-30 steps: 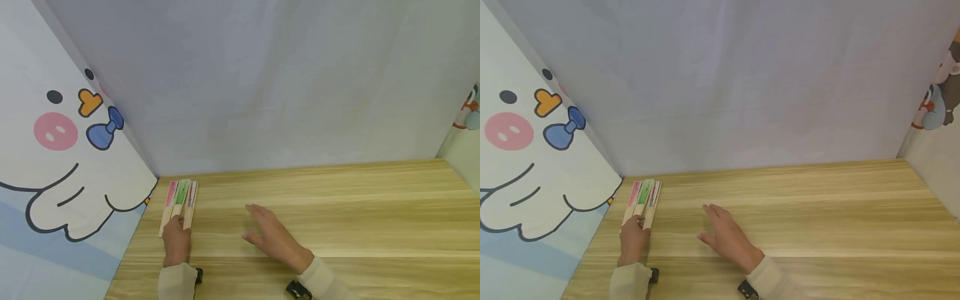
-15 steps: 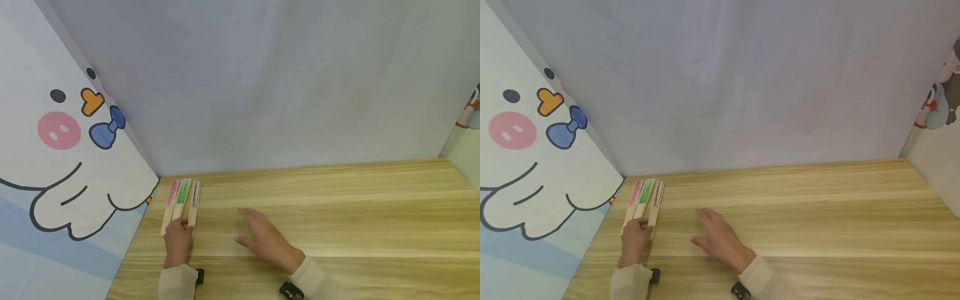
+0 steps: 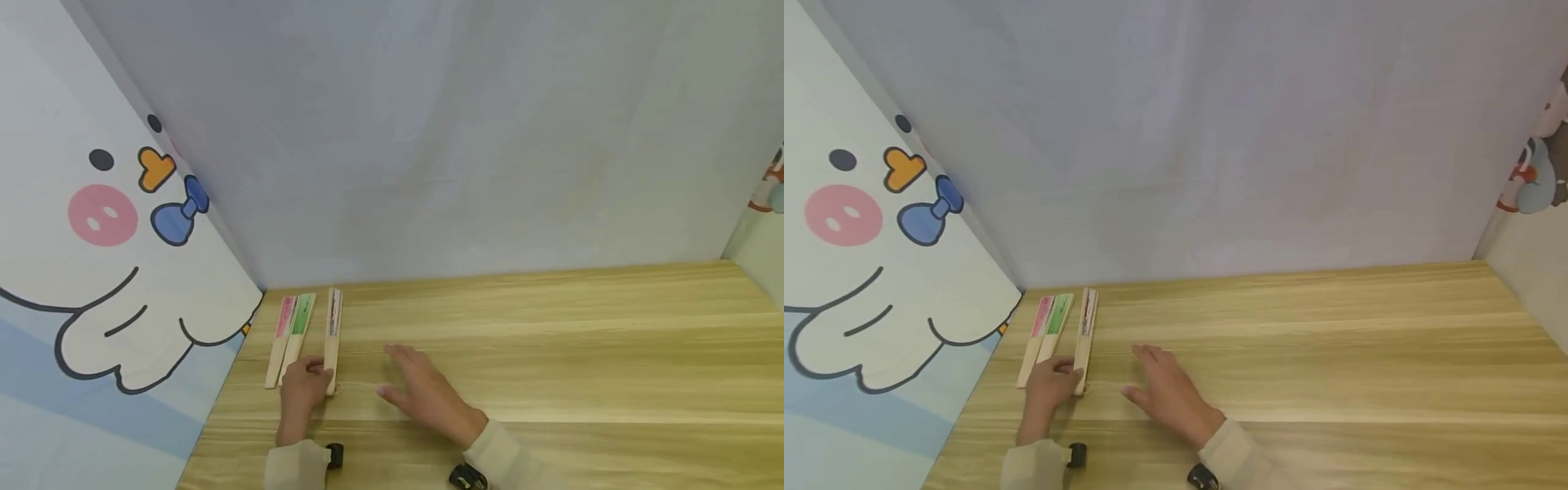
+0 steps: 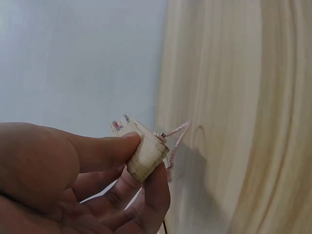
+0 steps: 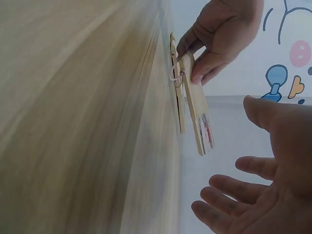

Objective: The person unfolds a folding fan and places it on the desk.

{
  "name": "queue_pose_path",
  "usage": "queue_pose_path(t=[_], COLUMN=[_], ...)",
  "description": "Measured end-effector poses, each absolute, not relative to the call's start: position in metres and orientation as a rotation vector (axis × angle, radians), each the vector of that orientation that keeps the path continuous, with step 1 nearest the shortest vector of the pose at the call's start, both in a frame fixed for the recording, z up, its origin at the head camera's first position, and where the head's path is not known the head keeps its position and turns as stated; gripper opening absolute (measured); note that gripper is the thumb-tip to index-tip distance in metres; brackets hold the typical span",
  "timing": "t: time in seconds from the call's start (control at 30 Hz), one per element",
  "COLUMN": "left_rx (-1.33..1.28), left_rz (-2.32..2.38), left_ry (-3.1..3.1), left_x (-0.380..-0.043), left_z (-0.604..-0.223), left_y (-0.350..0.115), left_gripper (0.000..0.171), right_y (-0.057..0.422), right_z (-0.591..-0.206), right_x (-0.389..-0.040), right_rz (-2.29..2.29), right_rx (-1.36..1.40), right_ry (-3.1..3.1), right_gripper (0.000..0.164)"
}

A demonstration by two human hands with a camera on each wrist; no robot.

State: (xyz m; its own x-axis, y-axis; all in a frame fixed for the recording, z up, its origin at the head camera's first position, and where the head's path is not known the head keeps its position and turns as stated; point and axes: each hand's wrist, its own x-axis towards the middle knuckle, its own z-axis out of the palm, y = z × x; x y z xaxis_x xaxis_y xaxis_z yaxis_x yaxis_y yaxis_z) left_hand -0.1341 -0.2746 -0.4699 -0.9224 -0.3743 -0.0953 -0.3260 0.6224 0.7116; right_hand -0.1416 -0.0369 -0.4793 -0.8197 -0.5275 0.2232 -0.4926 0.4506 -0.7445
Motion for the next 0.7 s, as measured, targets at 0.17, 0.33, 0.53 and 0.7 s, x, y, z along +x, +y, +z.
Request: queue_pose_path(t=[0.17,0.33,0.53,0.7], left_rx=[0.520,0.453,0.428,0.386], left_rz=[-1.295,-1.418,-1.583,-1.731], left_ry=[-2.724,-2.665,-2.626,-2.594], left_x=[-0.133,-0.134,-0.135,-0.134], left_z=[-0.463,-0.460,-0.456,-0.453], left_y=[-0.262,-0.251,-0.240,-0.231], left_gripper=[0.033,0.033,0.034,0.035], right_y=[-0.043,-0.046,-0.046,-0.045], right_z=[-0.480,-0.480,-0.481,-0.480], right_x=[-0.144,-0.146,-0.149,-0.150], right_rz=[-1.341,-1.363,-1.418,-1.491], right_rx=[-0.958,-0.945,-0.890,-0.812], right_ry=[2.659,2.667,2.664,2.652], right_gripper=[0.065,0.063,0.062,0.059])
